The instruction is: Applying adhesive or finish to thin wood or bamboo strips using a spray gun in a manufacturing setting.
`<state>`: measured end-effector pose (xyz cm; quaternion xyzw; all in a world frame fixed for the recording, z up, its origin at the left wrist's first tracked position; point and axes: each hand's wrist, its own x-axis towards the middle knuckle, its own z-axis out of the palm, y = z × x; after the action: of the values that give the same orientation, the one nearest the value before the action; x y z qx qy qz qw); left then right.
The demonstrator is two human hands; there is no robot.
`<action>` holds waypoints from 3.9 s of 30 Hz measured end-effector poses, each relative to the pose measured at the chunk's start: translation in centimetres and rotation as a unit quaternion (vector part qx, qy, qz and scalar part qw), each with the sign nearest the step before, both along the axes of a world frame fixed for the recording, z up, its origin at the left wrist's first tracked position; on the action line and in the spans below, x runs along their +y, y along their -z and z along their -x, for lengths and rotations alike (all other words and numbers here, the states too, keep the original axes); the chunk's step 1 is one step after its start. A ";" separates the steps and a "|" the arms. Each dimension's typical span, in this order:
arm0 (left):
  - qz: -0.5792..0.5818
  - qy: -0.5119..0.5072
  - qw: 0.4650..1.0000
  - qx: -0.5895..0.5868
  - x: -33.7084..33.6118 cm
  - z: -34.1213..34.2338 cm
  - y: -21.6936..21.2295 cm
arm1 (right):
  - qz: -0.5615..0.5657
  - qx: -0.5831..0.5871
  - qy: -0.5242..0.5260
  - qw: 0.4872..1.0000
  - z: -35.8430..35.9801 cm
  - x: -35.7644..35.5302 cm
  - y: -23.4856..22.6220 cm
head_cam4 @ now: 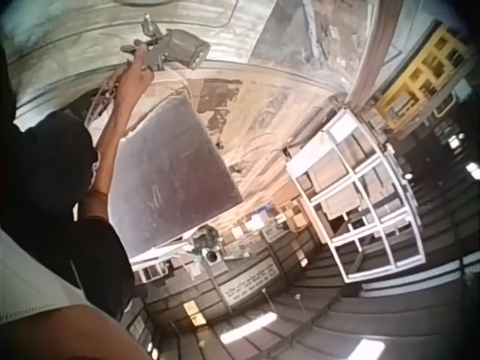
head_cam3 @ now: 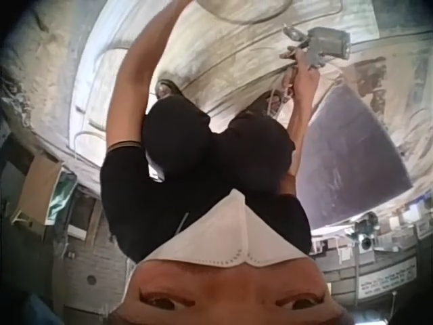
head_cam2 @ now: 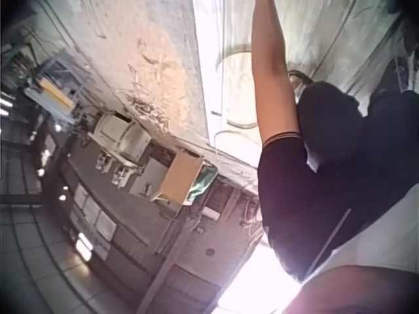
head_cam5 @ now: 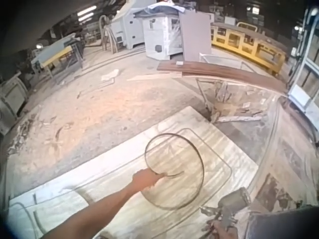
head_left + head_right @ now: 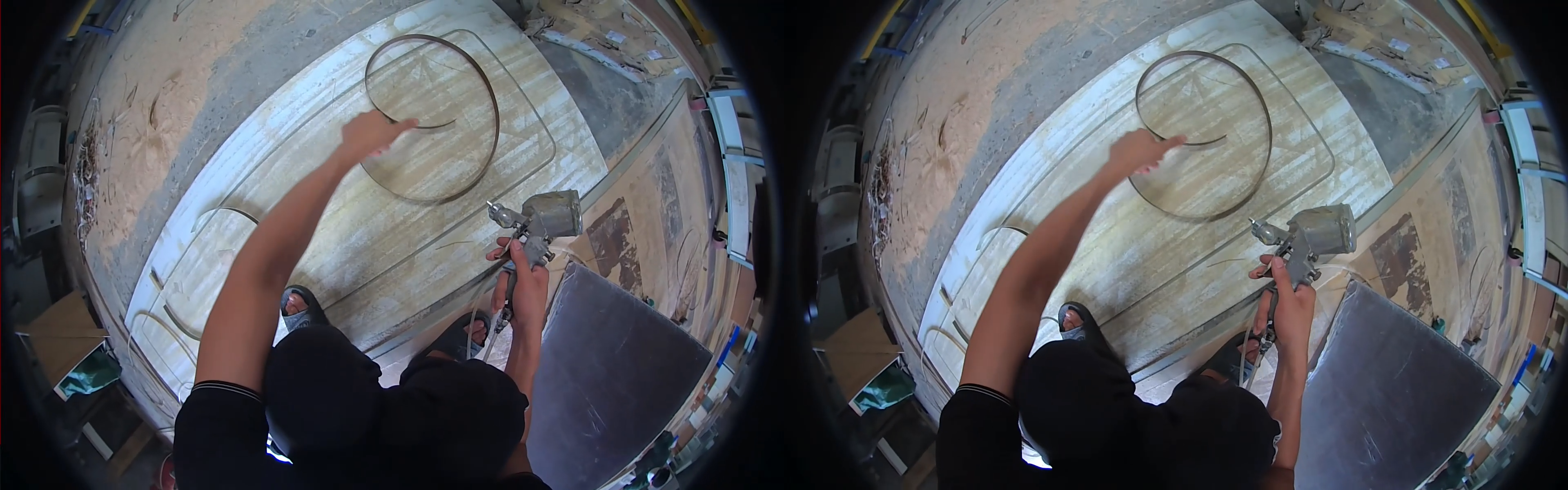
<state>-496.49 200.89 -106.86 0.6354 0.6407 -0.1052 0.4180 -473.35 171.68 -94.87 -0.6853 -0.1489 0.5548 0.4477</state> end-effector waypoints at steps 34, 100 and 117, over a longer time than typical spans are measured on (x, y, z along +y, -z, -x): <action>0.167 -0.344 0.810 -0.444 -11.5 9.8 -0.6 | 0.013 -0.014 -0.048 0.999 1.9 -1.0 -0.3; -0.001 -0.084 0.990 -0.113 2.1 -1.1 0.7 | 0.005 -0.048 -0.065 0.997 3.5 -1.7 0.8; -0.429 0.290 0.855 0.014 -0.9 10.7 -19.9 | -0.278 -0.020 -0.007 0.960 -6.8 21.1 1.9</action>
<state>-507.21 199.96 -86.96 0.9074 0.4141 0.0551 0.0453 -466.58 192.83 -96.76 -0.5438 -0.3112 0.4809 0.6133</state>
